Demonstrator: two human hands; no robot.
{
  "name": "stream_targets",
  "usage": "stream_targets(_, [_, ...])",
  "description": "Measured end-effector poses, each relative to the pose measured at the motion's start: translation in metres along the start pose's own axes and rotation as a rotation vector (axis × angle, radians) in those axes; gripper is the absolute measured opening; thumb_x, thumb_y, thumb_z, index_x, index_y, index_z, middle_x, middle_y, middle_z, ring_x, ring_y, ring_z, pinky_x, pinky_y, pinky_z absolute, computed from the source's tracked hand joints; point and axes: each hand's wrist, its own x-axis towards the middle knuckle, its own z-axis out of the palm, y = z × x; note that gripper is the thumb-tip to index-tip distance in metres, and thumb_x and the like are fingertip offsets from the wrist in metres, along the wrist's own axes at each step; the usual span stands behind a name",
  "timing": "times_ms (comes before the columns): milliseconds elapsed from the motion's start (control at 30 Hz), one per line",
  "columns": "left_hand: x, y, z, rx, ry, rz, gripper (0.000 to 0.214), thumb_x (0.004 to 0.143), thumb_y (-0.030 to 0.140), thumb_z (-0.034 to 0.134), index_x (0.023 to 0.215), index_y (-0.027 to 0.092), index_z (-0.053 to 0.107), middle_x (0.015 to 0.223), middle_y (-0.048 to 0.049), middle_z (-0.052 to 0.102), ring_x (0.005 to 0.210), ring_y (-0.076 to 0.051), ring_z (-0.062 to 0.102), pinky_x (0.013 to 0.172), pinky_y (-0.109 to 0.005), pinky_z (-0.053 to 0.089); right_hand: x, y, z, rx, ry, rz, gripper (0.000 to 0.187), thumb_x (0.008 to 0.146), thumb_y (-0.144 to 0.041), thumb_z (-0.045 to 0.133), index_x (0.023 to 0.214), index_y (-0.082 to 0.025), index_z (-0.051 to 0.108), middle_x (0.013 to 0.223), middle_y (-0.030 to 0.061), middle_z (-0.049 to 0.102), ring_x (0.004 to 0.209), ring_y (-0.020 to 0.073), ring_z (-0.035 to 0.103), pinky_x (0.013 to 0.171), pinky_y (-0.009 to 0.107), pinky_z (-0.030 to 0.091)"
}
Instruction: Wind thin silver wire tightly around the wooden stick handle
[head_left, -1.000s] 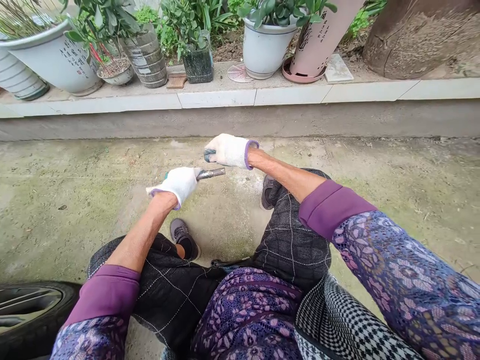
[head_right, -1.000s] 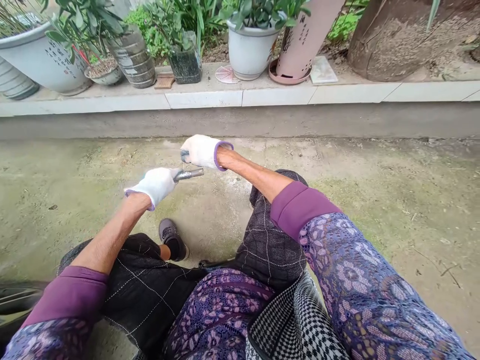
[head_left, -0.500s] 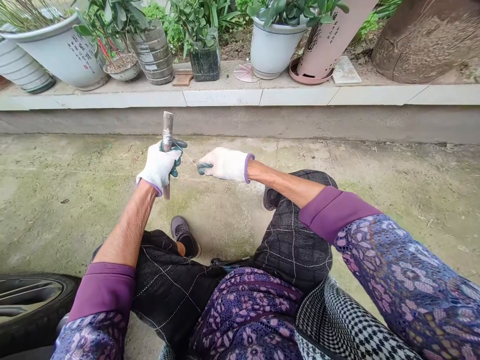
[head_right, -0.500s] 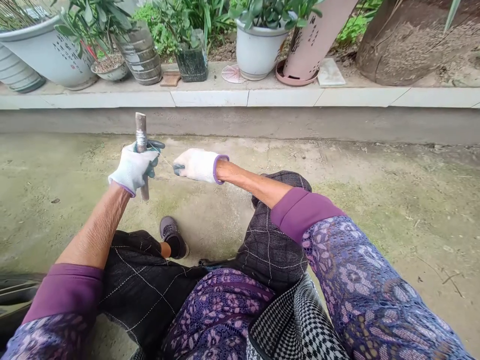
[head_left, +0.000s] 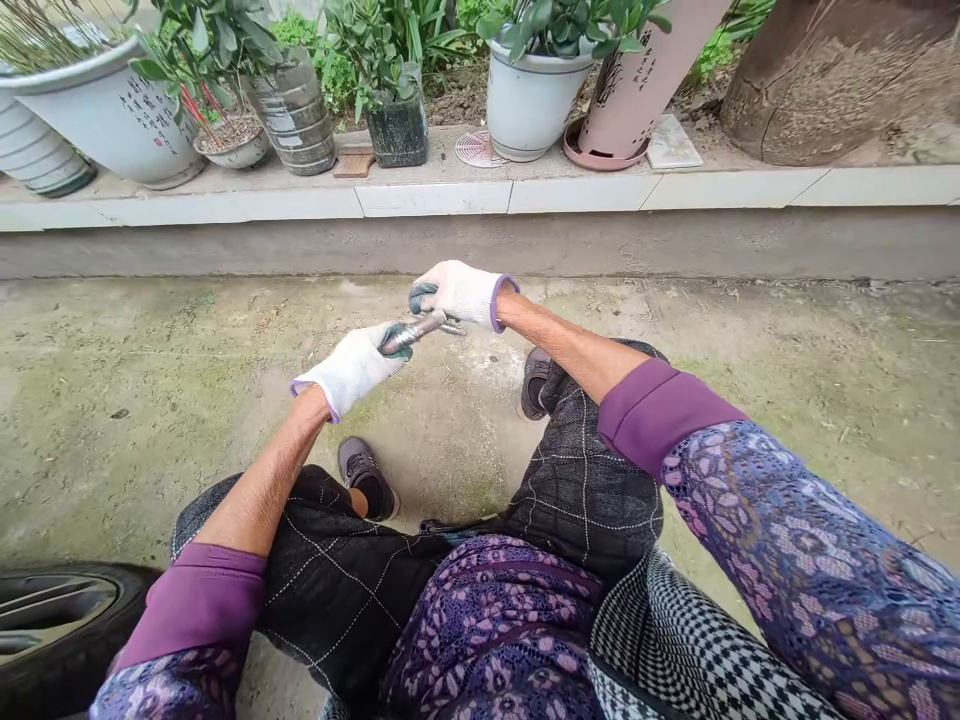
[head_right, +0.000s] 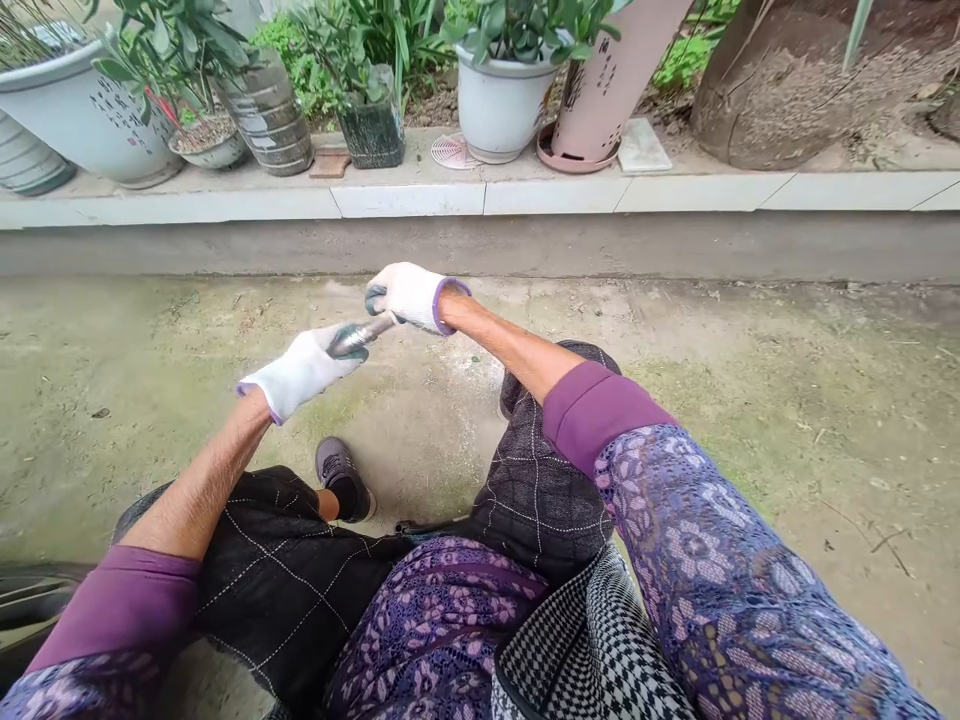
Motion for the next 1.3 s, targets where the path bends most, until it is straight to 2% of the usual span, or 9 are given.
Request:
stream_targets(233, [-0.012, 0.022, -0.037, -0.661, 0.331, 0.058, 0.035, 0.095, 0.039, 0.054, 0.124, 0.021, 0.063, 0.056, 0.0065, 0.042, 0.040, -0.008, 0.030, 0.036, -0.020, 0.031, 0.004, -0.017, 0.019, 0.367, -0.014, 0.061, 0.017, 0.087, -0.006, 0.053, 0.089, -0.011, 0.069, 0.060, -0.0016, 0.062, 0.048, 0.0066, 0.052, 0.048, 0.017, 0.041])
stream_targets(333, [-0.007, 0.021, -0.046, -0.883, 0.341, 0.153, 0.028, 0.098, 0.033, 0.051, 0.118, 0.018, 0.065, 0.057, 0.0062, 0.047, 0.040, -0.007, 0.031, 0.037, -0.021, 0.039, 0.004, -0.020, 0.025, 0.278, -0.013, 0.022, 0.022, 0.090, -0.009, 0.050, 0.098, -0.012, 0.071, 0.071, 0.0023, 0.068, 0.057, 0.0102, 0.060, 0.056, 0.020, 0.049])
stream_targets(433, [0.000, 0.019, -0.048, -1.046, 0.437, 0.053, 0.016, 0.092, 0.025, 0.057, 0.102, 0.016, 0.065, 0.065, 0.0037, 0.058, 0.047, -0.008, 0.046, 0.046, -0.023, 0.048, -0.001, -0.014, 0.024, -0.010, 0.112, -0.126, 0.026, 0.092, -0.016, 0.055, 0.112, -0.016, 0.071, 0.107, 0.0086, 0.073, 0.091, 0.0188, 0.068, 0.083, 0.031, 0.055])
stream_targets(533, [0.009, 0.015, -0.038, -1.135, 0.553, -0.103, 0.010, 0.085, 0.024, 0.064, 0.092, 0.017, 0.062, 0.067, 0.0019, 0.063, 0.056, -0.011, 0.058, 0.055, -0.024, 0.054, -0.012, -0.008, 0.025, -0.204, 0.407, -0.158, 0.032, 0.091, -0.024, 0.060, 0.121, -0.018, 0.069, 0.128, 0.0118, 0.066, 0.117, 0.0278, 0.060, 0.102, 0.044, 0.047])
stream_targets(600, [0.017, 0.014, -0.026, -1.215, 0.572, -0.146, 0.014, 0.082, 0.026, 0.067, 0.089, 0.018, 0.059, 0.068, 0.0009, 0.066, 0.059, -0.012, 0.062, 0.060, -0.025, 0.057, -0.019, -0.007, 0.035, -0.099, 0.503, -0.130, 0.029, 0.091, -0.025, 0.057, 0.116, -0.018, 0.069, 0.123, 0.0112, 0.068, 0.116, 0.0269, 0.060, 0.102, 0.043, 0.047])
stream_targets(833, [0.033, 0.030, 0.022, -1.442, 0.543, -0.128, 0.021, 0.080, 0.026, 0.070, 0.088, 0.019, 0.053, 0.068, 0.0018, 0.065, 0.062, -0.012, 0.067, 0.068, -0.026, 0.058, -0.038, -0.016, 0.102, 0.505, 0.363, 0.008, 0.030, 0.072, -0.027, 0.067, 0.100, -0.020, 0.062, 0.086, -0.0009, 0.068, 0.078, 0.0152, 0.062, 0.076, 0.029, 0.054])
stream_targets(1000, [0.027, 0.037, 0.029, -1.393, 0.316, 0.021, 0.008, 0.087, 0.022, 0.061, 0.087, 0.016, 0.055, 0.072, 0.0012, 0.063, 0.061, -0.010, 0.062, 0.070, -0.026, 0.057, -0.076, -0.014, 0.080, 0.648, 0.412, 0.201, 0.036, 0.078, -0.043, 0.060, 0.107, -0.022, 0.056, 0.063, -0.0090, 0.050, 0.044, 0.0085, 0.043, 0.039, 0.020, 0.038])
stream_targets(1167, [0.015, 0.040, 0.042, -1.116, 0.144, 0.126, 0.003, 0.084, 0.016, 0.056, 0.085, 0.014, 0.058, 0.076, -0.0028, 0.064, 0.065, -0.012, 0.061, 0.067, -0.026, 0.053, -0.115, 0.004, 0.053, 0.692, 0.387, 0.197, 0.040, 0.075, -0.050, 0.061, 0.103, -0.021, 0.056, 0.068, -0.0061, 0.055, 0.045, 0.0080, 0.045, 0.036, 0.020, 0.038])
stream_targets(1300, [0.001, 0.040, 0.052, -0.581, 0.103, 0.209, 0.011, 0.083, 0.021, 0.056, 0.083, 0.016, 0.067, 0.080, -0.0039, 0.063, 0.072, -0.015, 0.058, 0.070, -0.027, 0.050, -0.130, 0.024, 0.052, 0.565, 0.465, 0.309, 0.038, 0.073, -0.054, 0.063, 0.089, -0.021, 0.055, 0.060, -0.0073, 0.049, 0.042, 0.0074, 0.038, 0.034, 0.020, 0.034])
